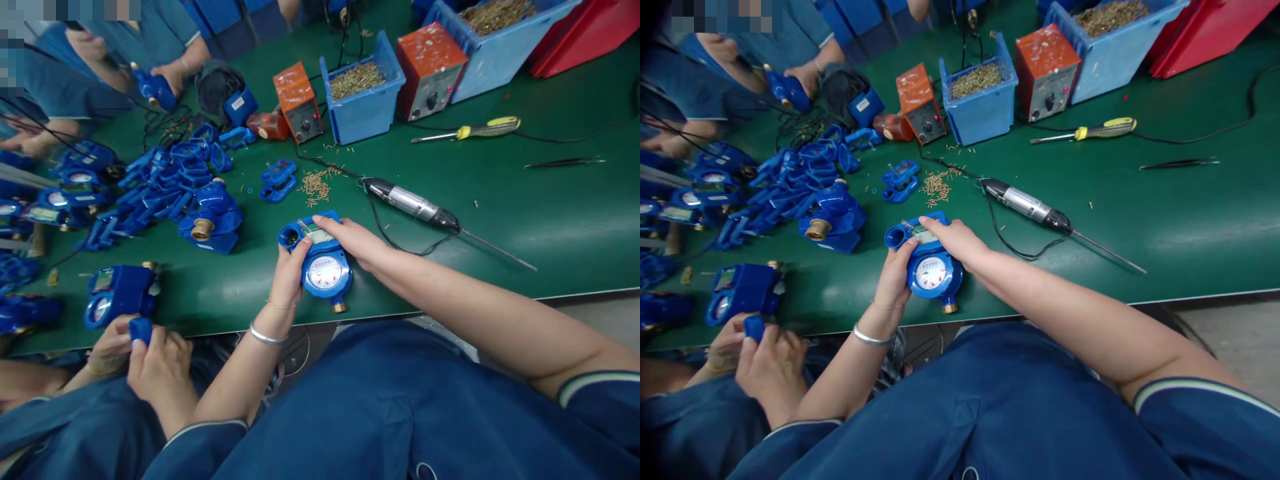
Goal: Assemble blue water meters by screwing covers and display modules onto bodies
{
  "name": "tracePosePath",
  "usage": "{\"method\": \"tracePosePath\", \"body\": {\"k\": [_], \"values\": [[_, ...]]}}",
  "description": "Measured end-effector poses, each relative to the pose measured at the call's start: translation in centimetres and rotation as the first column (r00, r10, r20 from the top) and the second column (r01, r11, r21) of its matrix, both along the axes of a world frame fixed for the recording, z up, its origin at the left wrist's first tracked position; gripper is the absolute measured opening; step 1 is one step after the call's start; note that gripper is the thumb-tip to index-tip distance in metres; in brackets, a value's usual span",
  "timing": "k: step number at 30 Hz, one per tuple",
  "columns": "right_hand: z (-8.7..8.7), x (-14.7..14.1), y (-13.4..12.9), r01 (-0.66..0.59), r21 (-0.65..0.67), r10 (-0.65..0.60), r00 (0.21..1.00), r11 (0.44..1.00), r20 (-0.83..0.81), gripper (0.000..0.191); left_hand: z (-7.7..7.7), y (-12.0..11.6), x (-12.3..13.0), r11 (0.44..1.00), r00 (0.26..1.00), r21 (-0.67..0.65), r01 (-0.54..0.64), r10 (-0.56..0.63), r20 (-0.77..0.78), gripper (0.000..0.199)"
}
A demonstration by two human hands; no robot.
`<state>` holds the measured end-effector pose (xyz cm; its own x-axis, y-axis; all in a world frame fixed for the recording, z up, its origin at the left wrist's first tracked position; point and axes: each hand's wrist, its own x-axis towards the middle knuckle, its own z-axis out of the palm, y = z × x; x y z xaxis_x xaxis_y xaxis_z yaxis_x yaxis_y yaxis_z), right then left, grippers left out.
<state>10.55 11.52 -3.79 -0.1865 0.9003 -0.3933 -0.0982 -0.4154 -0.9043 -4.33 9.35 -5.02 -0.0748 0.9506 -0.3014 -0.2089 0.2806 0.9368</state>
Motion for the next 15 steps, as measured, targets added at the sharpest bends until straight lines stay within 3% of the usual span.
{"method": "tracePosePath", "body": {"k": [8,15], "values": [[-1.4,-0.1,0.1,0.049,-0.038,-0.051,0.998,0.998,-0.036,0.059,-0.6,-0.2,0.3,0.999,0.999,0.012,-0.050,0.050,0.007,0.047],[-0.2,0.1,0.0,0.075,-0.088,-0.078,0.996,0.993,-0.038,0.054,0.0,-0.2,0.3,0.996,0.999,-0.079,-0.044,0.044,-0.004,0.069]]}}
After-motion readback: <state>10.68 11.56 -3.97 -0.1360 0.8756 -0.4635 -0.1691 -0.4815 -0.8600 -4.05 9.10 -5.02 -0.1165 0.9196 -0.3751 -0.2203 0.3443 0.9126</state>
